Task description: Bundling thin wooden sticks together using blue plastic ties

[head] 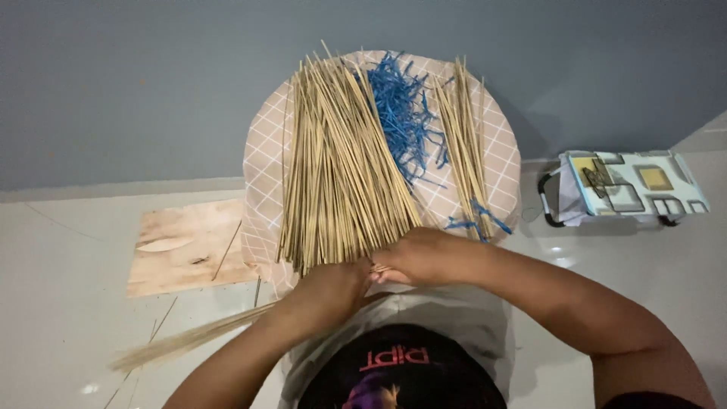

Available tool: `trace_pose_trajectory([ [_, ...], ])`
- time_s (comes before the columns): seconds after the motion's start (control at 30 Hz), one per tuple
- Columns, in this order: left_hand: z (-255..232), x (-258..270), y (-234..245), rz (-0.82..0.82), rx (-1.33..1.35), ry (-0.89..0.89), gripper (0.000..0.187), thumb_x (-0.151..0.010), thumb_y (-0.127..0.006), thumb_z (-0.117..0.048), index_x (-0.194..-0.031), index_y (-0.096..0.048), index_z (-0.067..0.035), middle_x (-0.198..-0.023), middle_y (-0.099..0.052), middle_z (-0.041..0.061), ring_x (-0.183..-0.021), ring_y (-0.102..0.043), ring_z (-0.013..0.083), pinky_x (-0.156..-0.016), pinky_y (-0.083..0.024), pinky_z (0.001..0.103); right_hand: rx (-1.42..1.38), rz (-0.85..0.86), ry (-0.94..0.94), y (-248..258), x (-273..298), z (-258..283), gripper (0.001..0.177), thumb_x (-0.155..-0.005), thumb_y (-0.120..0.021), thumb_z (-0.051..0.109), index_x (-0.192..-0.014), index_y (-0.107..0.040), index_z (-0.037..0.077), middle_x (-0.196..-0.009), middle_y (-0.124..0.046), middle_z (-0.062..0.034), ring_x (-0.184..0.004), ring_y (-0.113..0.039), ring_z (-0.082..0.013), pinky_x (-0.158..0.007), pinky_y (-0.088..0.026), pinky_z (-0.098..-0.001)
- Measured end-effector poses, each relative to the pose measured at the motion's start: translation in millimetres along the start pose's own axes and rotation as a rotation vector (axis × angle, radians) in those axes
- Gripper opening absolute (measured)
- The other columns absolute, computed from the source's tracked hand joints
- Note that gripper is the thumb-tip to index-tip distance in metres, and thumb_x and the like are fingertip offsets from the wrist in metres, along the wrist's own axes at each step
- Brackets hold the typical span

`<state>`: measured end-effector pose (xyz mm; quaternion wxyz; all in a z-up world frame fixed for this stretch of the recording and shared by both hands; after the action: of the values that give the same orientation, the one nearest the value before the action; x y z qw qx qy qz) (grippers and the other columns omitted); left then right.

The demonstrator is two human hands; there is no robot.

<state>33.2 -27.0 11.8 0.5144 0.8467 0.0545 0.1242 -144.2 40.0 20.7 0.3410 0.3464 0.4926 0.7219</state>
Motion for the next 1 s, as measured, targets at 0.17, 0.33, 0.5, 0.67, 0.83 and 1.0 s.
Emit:
trace_pose_trajectory([
  [0.17,51.0,6.8,14.6,-0.174,-0.153,0.186,0.013,-0.095,-0.051,-0.022,-0.097,-0.054,-0.01,-0.072,-0.07,0.019,-0.07,-0.074,0.0423,-0.058,-0.058,0.051,-0.428,-0.267,-0.427,82.5,-14.9,-70.3,0.034,-0.099,-0.059,0.027,-0.125,-0.064,0.007,-0.112,-0.073,-0.0245,-0.108,-0.069,-0.0476,-0.092,-0.055,-0.0575],
  [0.33,95.1,7.6,14.3,-0.191,-0.061,0.396,0.016,-0.097,-0.049,-0.028,-0.103,-0.05,-0.013,-0.079,-0.072,0.017,-0.076,-0.074,0.0451,-0.062,-0.057,0.055,-0.213,-0.797,-0.639,49.8,-61.9,-253.4,0.02,-0.102,-0.064,0.033,-0.111,-0.074,0.018,-0.095,-0.077,-0.0048,-0.087,-0.075,-0.0253,-0.076,-0.058,-0.0413],
  [0.5,91.4,7.1,22.8,-0.227,0.012,0.399,0.012,-0.099,-0.049,-0.021,-0.1,-0.054,-0.01,-0.077,-0.073,0.021,-0.076,-0.075,0.0453,-0.061,-0.058,0.053,-0.09,-0.607,-0.861,21.1,-105.1,-300.6,0.03,-0.094,-0.066,0.038,-0.105,-0.076,0.012,-0.098,-0.078,-0.0129,-0.1,-0.073,-0.0387,-0.084,-0.059,-0.0516],
  [0.67,81.5,12.0,42.6,-0.238,0.06,0.425,0.021,-0.103,-0.045,-0.026,-0.102,-0.054,-0.008,-0.081,-0.073,0.025,-0.078,-0.072,0.0505,-0.064,-0.055,0.057,-0.144,-0.869,-0.628,28.0,-90.9,-302.7,0.014,-0.094,-0.064,0.02,-0.097,-0.075,0.012,-0.082,-0.073,-0.0136,-0.083,-0.073,-0.0374,-0.072,-0.057,-0.0475],
  [0.83,59.0,14.9,64.9,-0.308,0.16,0.392,0.034,-0.106,-0.035,-0.033,-0.104,-0.055,-0.006,-0.085,-0.072,0.029,-0.082,-0.069,0.0554,-0.066,-0.052,0.061,-0.395,-1.161,-0.61,67.8,-55.5,-280.5,0.008,-0.094,-0.073,0.028,-0.102,-0.075,0.027,-0.081,-0.071,0.0064,-0.078,-0.07,-0.0145,-0.072,-0.055,-0.03],
  [1.0,30.8,8.5,96.4,-0.384,0.252,0.333,0.047,-0.11,-0.026,-0.039,-0.098,-0.059,-0.008,-0.072,-0.062,0.008,-0.063,-0.061,0.0226,-0.067,-0.057,0.037,-0.805,-1.14,-0.182,117.0,-18.7,-175.3,0.006,-0.111,-0.049,0.008,-0.116,-0.046,0.006,-0.089,-0.056,-0.0039,-0.076,-0.052,-0.0113,-0.071,-0.046,-0.0239],
])
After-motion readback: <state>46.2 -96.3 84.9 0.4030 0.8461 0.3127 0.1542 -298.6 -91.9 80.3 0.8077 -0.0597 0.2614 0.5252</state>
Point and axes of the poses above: each hand's wrist, its own x-axis away from the middle knuckle, its own y-axis out of the back of the hand, z = x × y, the point moved 3 cm from there along -x, towards the middle knuckle
